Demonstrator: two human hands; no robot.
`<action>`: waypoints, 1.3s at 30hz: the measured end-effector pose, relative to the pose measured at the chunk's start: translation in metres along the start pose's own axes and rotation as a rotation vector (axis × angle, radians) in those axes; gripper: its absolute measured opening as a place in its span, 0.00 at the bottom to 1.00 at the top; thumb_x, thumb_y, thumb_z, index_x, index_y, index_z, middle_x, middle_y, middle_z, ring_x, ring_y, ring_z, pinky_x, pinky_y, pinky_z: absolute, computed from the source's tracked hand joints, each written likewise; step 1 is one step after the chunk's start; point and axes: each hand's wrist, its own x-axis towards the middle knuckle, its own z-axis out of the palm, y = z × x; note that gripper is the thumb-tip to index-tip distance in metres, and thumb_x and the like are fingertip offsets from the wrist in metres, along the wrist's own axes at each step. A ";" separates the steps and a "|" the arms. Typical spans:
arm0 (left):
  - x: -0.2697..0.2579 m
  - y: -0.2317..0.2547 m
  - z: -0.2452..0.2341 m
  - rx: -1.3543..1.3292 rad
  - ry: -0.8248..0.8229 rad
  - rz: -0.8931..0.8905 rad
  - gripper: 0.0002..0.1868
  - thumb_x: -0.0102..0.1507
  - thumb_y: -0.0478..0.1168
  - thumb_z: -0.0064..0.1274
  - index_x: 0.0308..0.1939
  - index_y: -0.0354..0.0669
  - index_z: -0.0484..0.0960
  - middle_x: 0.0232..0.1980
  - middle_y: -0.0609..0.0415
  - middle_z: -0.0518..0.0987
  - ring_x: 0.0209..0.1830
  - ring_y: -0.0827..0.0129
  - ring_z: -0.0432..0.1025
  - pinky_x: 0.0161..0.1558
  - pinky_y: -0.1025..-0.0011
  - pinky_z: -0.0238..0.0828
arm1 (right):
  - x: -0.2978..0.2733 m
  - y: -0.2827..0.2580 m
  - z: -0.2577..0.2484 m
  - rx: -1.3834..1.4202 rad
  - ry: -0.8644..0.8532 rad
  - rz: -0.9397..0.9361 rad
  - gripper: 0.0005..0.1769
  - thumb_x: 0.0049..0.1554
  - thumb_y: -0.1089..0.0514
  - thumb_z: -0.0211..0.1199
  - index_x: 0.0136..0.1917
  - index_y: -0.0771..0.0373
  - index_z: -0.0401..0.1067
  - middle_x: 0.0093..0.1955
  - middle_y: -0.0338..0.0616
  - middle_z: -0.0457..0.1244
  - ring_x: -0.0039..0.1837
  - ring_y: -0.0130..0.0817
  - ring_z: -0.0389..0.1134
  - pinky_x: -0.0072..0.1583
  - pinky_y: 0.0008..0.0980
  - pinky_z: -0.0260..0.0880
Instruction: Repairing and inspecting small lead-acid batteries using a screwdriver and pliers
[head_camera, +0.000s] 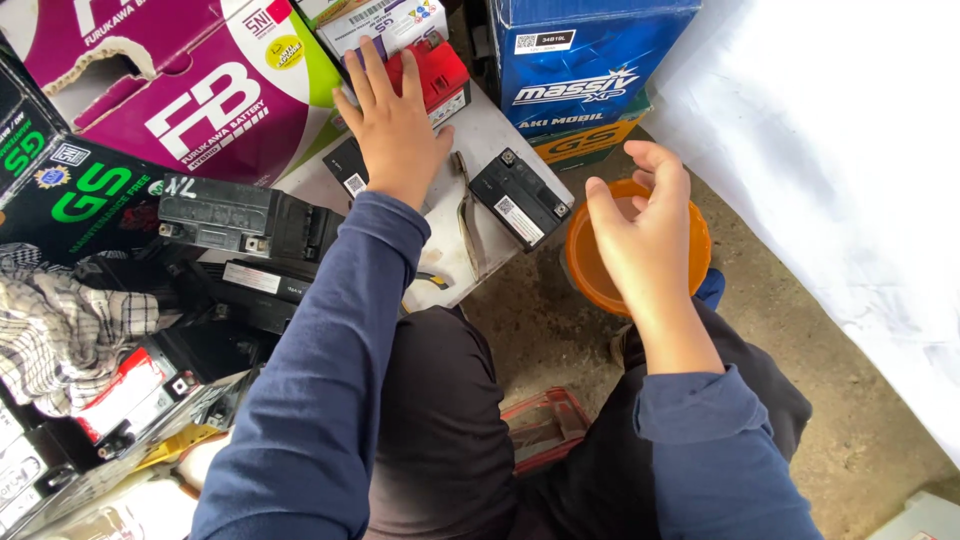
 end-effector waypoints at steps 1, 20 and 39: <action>-0.002 0.000 -0.001 0.000 -0.001 -0.001 0.54 0.57 0.65 0.68 0.80 0.51 0.61 0.80 0.36 0.40 0.80 0.37 0.37 0.72 0.32 0.45 | 0.000 0.006 0.005 0.000 -0.001 0.001 0.24 0.61 0.52 0.62 0.68 0.53 0.62 0.71 0.41 0.56 0.73 0.35 0.59 0.69 0.38 0.63; -0.176 -0.092 -0.169 -0.868 0.333 0.160 0.18 0.70 0.28 0.53 0.64 0.32 0.72 0.63 0.40 0.71 0.64 0.47 0.69 0.59 0.58 0.74 | -0.038 0.034 0.143 -0.493 -0.648 -0.715 0.19 0.60 0.52 0.62 0.64 0.57 0.71 0.48 0.48 0.68 0.51 0.53 0.71 0.47 0.49 0.71; -0.232 -0.052 -0.147 -1.129 0.161 0.004 0.13 0.66 0.33 0.51 0.55 0.36 0.76 0.57 0.40 0.71 0.61 0.50 0.71 0.66 0.58 0.69 | 0.092 -0.031 0.213 -0.420 -0.073 -0.409 0.72 0.48 0.29 0.85 0.81 0.61 0.38 0.76 0.64 0.49 0.77 0.61 0.51 0.68 0.56 0.63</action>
